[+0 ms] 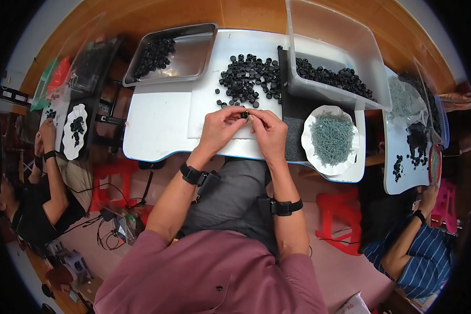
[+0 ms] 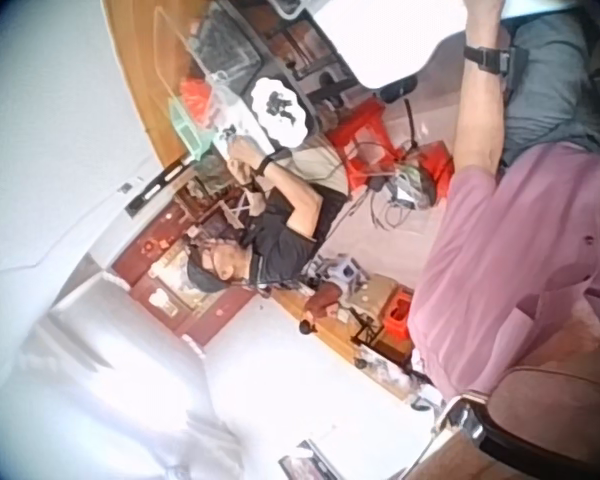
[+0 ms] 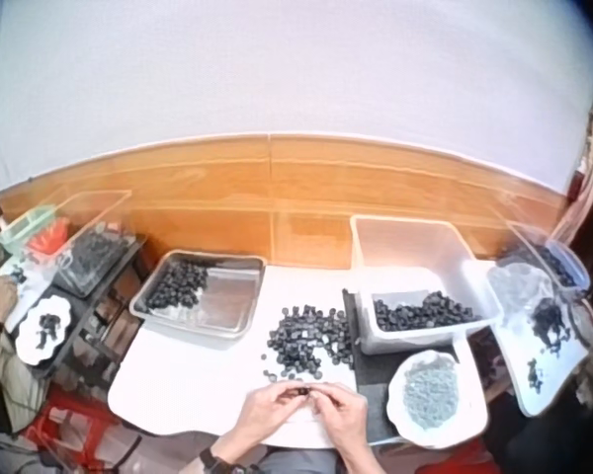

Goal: Manual assembly and inspection of small black plastic components by hand in a workshop setting.

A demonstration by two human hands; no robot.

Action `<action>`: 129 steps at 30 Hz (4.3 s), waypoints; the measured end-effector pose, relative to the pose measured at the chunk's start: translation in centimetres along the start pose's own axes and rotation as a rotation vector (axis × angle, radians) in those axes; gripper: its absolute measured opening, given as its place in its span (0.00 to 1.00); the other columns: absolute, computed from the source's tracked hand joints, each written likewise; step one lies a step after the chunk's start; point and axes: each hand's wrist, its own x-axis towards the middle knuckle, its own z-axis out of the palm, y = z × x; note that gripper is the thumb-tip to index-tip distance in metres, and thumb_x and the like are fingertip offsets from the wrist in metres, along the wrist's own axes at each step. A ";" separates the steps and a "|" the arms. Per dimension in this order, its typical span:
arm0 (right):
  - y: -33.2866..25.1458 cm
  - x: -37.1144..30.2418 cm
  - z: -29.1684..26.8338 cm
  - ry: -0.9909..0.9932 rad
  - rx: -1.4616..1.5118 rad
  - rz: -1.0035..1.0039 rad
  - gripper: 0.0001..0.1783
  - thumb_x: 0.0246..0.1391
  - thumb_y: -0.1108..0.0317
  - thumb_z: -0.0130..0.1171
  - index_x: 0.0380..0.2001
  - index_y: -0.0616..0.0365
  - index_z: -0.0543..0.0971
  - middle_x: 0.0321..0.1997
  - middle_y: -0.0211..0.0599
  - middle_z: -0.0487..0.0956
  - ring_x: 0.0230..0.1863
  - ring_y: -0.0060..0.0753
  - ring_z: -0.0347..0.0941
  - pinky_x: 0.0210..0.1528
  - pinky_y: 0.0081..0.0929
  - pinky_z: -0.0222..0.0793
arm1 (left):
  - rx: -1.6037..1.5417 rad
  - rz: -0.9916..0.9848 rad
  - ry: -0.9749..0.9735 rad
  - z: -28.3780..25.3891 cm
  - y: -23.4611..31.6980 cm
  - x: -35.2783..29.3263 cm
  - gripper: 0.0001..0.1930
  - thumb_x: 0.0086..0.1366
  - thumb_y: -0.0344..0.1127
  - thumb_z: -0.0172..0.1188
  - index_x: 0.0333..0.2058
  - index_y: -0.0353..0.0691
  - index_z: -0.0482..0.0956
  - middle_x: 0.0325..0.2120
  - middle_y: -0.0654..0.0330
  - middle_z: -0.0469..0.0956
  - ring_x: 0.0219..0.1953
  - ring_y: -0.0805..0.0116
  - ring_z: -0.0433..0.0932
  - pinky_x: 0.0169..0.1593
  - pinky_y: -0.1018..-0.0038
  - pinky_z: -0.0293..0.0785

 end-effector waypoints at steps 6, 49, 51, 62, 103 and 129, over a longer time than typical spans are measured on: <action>-0.3 1.0 -0.3 -0.061 0.102 0.127 0.09 0.58 0.77 0.64 0.41 0.66 0.86 0.31 0.32 0.84 0.26 0.16 0.75 0.28 0.17 0.69 | 0.007 -0.029 0.000 -0.1 -0.4 0.0 0.14 0.62 0.28 0.69 0.47 0.36 0.85 0.34 0.56 0.87 0.37 0.72 0.86 0.43 0.76 0.83; -3.5 5.0 -1.0 -0.304 -0.271 0.293 0.06 0.54 0.78 0.65 0.35 0.69 0.86 0.26 0.38 0.86 0.27 0.22 0.82 0.33 0.21 0.79 | -0.003 -0.050 -0.032 -0.2 -0.7 1.0 0.12 0.63 0.27 0.68 0.44 0.32 0.85 0.30 0.59 0.86 0.30 0.80 0.82 0.38 0.81 0.80; -3.3 4.9 -1.0 -0.302 -0.278 0.277 0.07 0.54 0.78 0.64 0.36 0.69 0.86 0.26 0.39 0.86 0.27 0.22 0.82 0.33 0.22 0.79 | 0.007 -0.048 -0.035 -0.2 -0.5 1.0 0.12 0.63 0.27 0.67 0.44 0.32 0.85 0.30 0.59 0.87 0.30 0.80 0.82 0.38 0.81 0.80; -4.0 4.0 -0.2 -0.286 -0.371 0.199 0.08 0.56 0.78 0.61 0.38 0.69 0.86 0.24 0.41 0.85 0.25 0.24 0.82 0.32 0.25 0.77 | -0.110 -0.169 -0.096 -1.1 0.4 0.9 0.11 0.63 0.28 0.68 0.43 0.31 0.85 0.32 0.61 0.87 0.33 0.80 0.82 0.40 0.80 0.80; -0.8 2.2 -0.1 -0.177 0.093 0.316 0.07 0.59 0.78 0.61 0.39 0.71 0.85 0.30 0.35 0.84 0.28 0.19 0.79 0.33 0.18 0.75 | -0.192 -0.161 -0.054 -0.7 -0.7 0.6 0.12 0.67 0.27 0.66 0.48 0.29 0.81 0.38 0.58 0.85 0.41 0.75 0.83 0.47 0.79 0.80; 1.0 0.2 0.5 0.051 -0.008 0.015 0.04 0.57 0.79 0.63 0.36 0.66 0.84 0.32 0.34 0.82 0.27 0.20 0.78 0.30 0.19 0.72 | -0.064 -0.038 0.262 -6.6 0.9 2.4 0.10 0.64 0.29 0.69 0.43 0.34 0.85 0.36 0.62 0.86 0.39 0.76 0.82 0.45 0.77 0.79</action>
